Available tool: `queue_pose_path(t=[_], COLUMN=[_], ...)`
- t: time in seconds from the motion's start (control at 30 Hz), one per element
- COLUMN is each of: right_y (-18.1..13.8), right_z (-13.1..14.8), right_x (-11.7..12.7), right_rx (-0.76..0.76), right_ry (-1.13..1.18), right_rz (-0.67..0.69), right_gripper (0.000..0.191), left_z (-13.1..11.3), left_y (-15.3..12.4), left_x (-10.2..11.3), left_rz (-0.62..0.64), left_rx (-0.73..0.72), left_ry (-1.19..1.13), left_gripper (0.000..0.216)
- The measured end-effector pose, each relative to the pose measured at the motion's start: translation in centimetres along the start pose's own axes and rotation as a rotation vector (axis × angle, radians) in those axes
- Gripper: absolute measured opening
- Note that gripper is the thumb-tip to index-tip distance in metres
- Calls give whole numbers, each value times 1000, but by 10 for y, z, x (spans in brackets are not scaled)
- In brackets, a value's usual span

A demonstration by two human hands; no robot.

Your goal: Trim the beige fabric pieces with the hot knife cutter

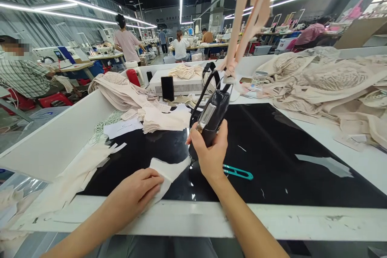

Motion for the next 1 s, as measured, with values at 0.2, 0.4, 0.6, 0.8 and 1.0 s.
queue_pose_path(t=[0.2,0.4,0.6,0.8,1.0], right_y=[-11,-16,-19,-23,-22], right_z=[0,1,-1,-9,-9], right_x=[-12,-20,-24,-26,-28], right_rx=[-35,-51,-73,-145,-154], right_ry=[49,64,38,27,42], right_rz=[15,15,12,-25,-25], right_gripper=[27,30,29,36,37], left_z=[-6,-15,-3,7,9], left_y=[17,57,78,80,79], left_x=[11,14,-3,-10,-9], left_rz=[191,229,407,467,476], left_rx=[96,-312,-370,-328,-283], left_ry=[75,-10,-56,-70,-110], left_gripper=[23,30,30,34,35])
Point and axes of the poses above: each hand's wrist, its own y-axis towards the middle knuckle, its own x-axis out of the back of the hand, z = x × y, the point moved 9 cm from there along y, towards the middle knuckle, and after that the axes turned 4 degrees about z, right-handed, at the moved point
